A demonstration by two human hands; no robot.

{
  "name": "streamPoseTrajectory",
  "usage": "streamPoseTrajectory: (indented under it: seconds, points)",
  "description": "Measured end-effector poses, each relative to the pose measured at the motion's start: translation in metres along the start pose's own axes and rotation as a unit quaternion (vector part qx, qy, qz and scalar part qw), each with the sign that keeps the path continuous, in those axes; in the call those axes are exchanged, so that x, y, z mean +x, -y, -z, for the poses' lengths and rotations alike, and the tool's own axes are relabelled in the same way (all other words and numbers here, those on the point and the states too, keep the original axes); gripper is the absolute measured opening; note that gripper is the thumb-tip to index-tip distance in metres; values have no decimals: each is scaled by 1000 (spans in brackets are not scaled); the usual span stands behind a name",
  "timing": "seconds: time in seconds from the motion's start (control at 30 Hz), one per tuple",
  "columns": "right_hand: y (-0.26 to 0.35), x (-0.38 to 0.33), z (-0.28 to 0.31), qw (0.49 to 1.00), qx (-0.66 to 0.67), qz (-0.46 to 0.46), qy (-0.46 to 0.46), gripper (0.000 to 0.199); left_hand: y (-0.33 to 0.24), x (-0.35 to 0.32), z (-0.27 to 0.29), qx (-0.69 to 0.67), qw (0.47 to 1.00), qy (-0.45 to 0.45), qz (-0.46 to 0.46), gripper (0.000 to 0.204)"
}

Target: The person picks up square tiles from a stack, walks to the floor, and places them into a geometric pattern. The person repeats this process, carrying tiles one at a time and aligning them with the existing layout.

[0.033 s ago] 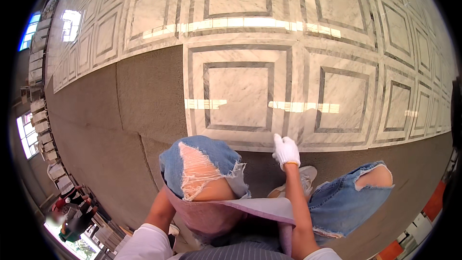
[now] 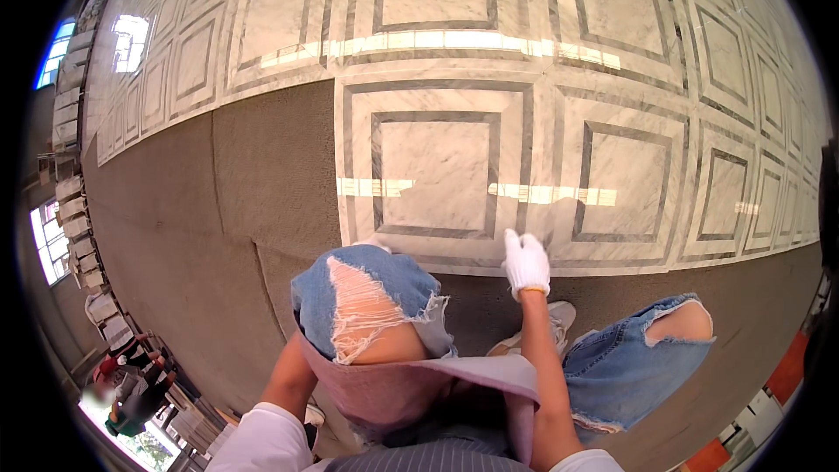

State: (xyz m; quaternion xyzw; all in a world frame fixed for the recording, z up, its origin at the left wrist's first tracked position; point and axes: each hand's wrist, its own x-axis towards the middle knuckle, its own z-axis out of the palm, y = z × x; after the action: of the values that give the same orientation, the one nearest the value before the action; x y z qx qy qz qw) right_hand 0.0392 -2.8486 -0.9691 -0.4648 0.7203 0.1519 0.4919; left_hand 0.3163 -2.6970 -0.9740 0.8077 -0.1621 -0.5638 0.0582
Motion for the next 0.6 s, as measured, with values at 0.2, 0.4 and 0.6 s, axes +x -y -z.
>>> streamPoseTrajectory:
  seconds: [0.2, 0.4, 0.6]
  points:
    - [61, 65, 25, 974, -81, 167, -127, 45, -78, 65, 7, -17, 988, 18, -154, 30]
    - [94, 90, 24, 964, -206, 137, -98, 42, -136, 96, 3, 110, 978, -22, -174, 32]
    - [98, 99, 19, 964, -219, 113, -104, 42, -142, 97, 2, 104, 978, -24, -179, 29]
